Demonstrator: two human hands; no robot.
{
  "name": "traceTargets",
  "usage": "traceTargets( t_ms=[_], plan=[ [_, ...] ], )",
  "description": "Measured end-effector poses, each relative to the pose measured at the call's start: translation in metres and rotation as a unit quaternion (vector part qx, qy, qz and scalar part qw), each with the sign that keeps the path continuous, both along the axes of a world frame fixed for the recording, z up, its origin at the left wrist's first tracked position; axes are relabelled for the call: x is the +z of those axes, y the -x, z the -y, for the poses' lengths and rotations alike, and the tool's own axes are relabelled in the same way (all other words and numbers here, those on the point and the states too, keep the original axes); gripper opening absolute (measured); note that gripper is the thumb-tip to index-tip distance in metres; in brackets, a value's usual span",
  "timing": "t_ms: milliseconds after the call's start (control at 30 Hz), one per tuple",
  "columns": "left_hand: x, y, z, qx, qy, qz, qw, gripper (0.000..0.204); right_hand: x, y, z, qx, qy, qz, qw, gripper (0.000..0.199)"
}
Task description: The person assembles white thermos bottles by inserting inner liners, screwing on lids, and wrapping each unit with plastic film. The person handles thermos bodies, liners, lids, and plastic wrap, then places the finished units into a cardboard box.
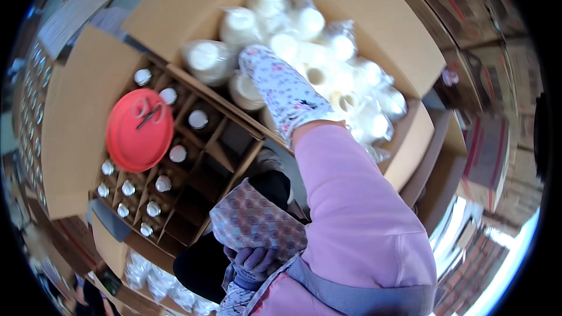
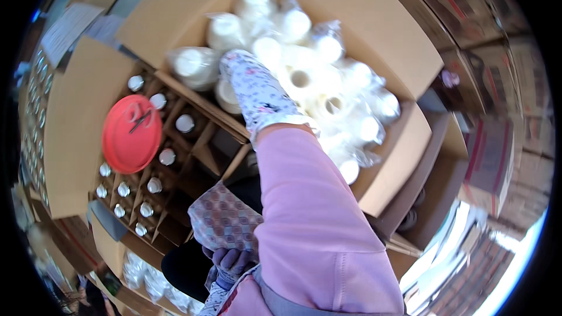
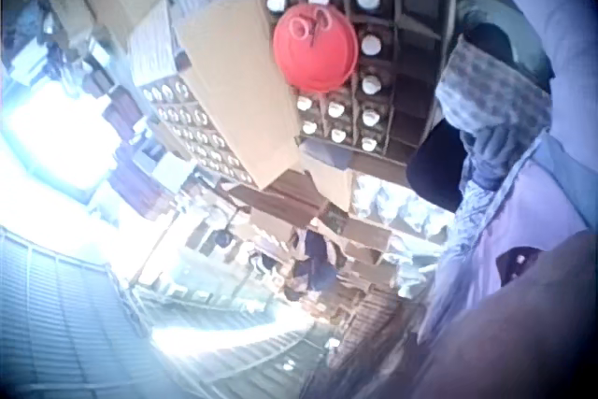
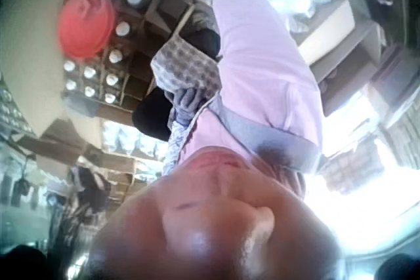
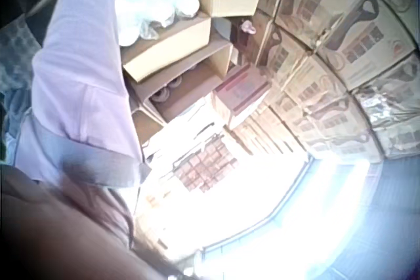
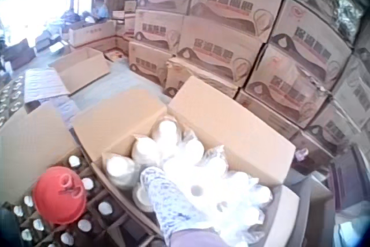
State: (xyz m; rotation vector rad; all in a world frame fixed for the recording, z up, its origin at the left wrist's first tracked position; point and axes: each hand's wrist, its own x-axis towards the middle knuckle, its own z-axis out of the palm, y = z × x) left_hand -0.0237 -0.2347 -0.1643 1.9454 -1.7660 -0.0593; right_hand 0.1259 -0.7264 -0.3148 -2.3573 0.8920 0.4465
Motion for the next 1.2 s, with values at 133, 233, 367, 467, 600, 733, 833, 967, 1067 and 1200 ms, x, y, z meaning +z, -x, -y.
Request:
traceTargets(
  t_ms=[133, 233, 367, 467, 600, 733, 833, 967, 1067, 1200],
  plan=[
    [0.003, -0.009, 0.005, -0.044, 0.016, -0.046, 0.998, 0.037, 0.045, 0.072, 0.062, 0.103, -0.013, 0.020, 0.994, 0.053],
    [-0.005, 0.008, 0.005, 0.017, 0.056, -0.048, 0.997, 0.036, 0.212, 0.181, 0.057, 0.040, 0.024, 0.007, 0.999, 0.049],
    [-0.003, 0.003, 0.004, 0.000, 0.058, -0.034, 0.998, 0.034, 0.157, 0.410, 0.078, -0.143, -0.080, -0.079, 0.983, 0.022],
    [0.002, 0.006, 0.004, -0.006, 0.034, -0.055, 0.998, 0.032, 0.094, 0.446, 0.024, -0.251, -0.079, -0.286, 0.921, 0.025],
    [0.009, 0.011, 0.005, -0.012, 0.036, -0.021, 0.999, 0.033, -0.002, 0.498, 0.001, -0.301, 0.001, -0.180, 0.936, 0.037],
    [0.014, 0.015, -0.011, 0.022, 0.009, 0.004, 1.000, 0.035, -0.029, 0.544, -0.009, -0.364, 0.146, 0.019, 0.920, 0.043],
    [0.011, 0.030, -0.021, 0.088, -0.001, 0.013, 0.996, 0.036, 0.076, 0.500, -0.062, -0.404, 0.101, -0.043, 0.908, 0.034],
    [0.018, 0.036, -0.019, 0.105, -0.006, 0.026, 0.994, 0.035, 0.066, 0.475, -0.102, -0.123, 0.006, -0.431, 0.894, 0.051],
    [0.025, 0.036, -0.016, 0.104, -0.017, 0.045, 0.993, 0.034, 0.080, 0.452, -0.110, -0.054, -0.001, -0.477, 0.877, 0.055],
    [0.031, 0.045, -0.010, 0.128, -0.012, 0.039, 0.991, 0.033, -0.002, 0.489, -0.101, -0.184, 0.039, -0.400, 0.897, 0.055]
  ],
)
